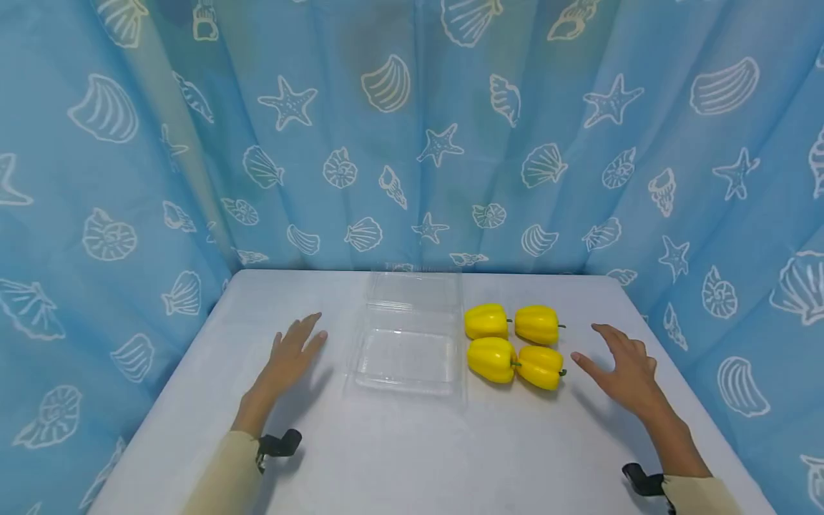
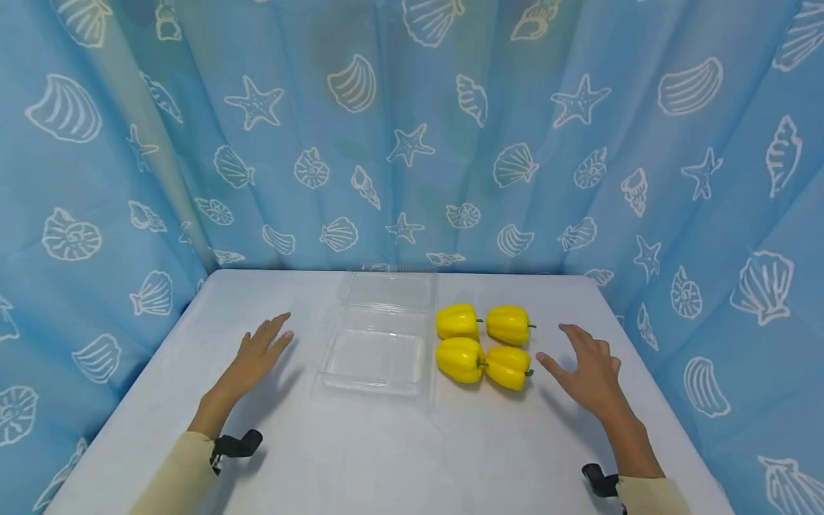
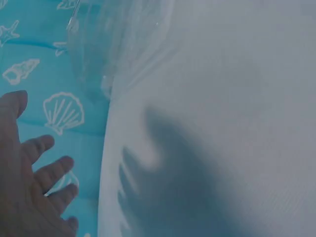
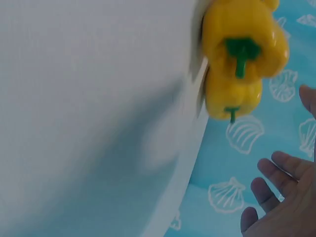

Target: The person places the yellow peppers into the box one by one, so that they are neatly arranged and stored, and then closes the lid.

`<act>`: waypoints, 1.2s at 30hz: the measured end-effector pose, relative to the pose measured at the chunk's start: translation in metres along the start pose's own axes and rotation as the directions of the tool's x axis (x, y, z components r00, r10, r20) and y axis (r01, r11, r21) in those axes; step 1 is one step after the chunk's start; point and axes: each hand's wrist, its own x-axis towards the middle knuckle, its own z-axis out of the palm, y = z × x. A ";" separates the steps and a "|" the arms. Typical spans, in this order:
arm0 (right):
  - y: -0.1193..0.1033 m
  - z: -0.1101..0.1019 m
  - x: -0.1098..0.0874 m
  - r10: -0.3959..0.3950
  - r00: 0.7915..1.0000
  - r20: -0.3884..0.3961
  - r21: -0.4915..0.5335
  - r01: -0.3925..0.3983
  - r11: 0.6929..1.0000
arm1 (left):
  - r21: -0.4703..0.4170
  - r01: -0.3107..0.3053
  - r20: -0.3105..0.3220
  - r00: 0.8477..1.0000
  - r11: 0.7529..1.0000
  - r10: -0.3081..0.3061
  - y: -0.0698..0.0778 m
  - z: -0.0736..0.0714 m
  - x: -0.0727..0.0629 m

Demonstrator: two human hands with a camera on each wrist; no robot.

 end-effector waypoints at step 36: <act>-0.033 0.036 -0.010 -0.067 0.992 0.109 0.094 0.056 0.994 | -0.344 -0.203 -0.181 0.972 0.917 0.147 0.004 0.050 -0.010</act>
